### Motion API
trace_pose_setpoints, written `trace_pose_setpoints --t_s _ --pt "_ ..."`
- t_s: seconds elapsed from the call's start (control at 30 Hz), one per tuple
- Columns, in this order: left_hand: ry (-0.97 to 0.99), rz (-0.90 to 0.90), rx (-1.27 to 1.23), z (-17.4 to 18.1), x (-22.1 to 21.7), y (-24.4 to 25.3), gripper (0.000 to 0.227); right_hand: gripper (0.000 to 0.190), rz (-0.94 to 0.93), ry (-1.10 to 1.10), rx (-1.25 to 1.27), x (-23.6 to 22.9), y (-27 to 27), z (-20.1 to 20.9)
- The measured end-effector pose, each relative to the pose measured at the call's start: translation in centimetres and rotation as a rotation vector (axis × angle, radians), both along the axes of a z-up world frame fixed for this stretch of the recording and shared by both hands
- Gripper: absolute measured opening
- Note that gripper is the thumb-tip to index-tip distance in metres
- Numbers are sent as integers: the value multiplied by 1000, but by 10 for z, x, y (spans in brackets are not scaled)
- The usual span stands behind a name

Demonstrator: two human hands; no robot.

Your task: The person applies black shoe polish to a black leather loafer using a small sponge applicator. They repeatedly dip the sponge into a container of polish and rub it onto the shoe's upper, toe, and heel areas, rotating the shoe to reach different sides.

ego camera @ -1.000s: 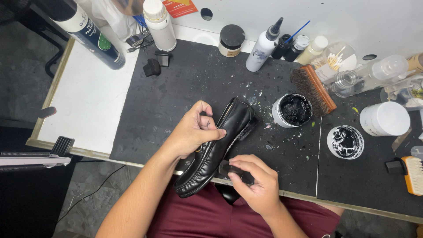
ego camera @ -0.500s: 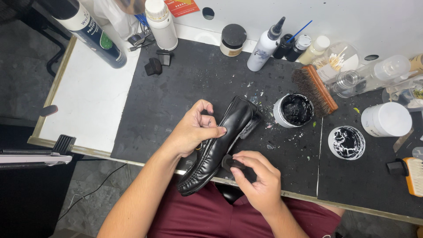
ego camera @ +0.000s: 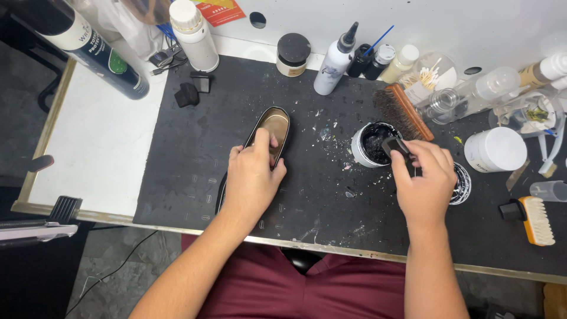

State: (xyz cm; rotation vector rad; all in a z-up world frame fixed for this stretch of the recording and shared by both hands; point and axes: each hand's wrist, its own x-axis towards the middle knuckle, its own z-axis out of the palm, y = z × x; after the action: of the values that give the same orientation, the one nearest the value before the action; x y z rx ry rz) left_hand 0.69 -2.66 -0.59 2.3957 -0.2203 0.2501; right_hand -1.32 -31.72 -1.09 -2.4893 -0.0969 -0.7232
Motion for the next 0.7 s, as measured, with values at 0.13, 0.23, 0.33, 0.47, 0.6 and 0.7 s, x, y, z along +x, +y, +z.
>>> trace_pose_setpoints --t_s 0.13,0.23,0.33,0.47,0.6,0.7 --pt "-102 13 161 -10 -1 -7 43 22 54 32 -181 21 -7 -5" --pt "-99 -26 88 -10 -6 1 50 22 66 82 -203 30 -6 -7" --pt "-209 -57 -43 -7 -18 13 77 22 72 113 -218 36 -5 -8" --pt "-152 153 139 -8 -33 13 116 22 52 116 -224 34 -6 -11" --pt "21 185 154 -13 -37 13 131 22 67 119 -216 34 -6 -14" --pt "53 171 162 -16 -37 14 132 21 70 105 -217 34 -8 -14"
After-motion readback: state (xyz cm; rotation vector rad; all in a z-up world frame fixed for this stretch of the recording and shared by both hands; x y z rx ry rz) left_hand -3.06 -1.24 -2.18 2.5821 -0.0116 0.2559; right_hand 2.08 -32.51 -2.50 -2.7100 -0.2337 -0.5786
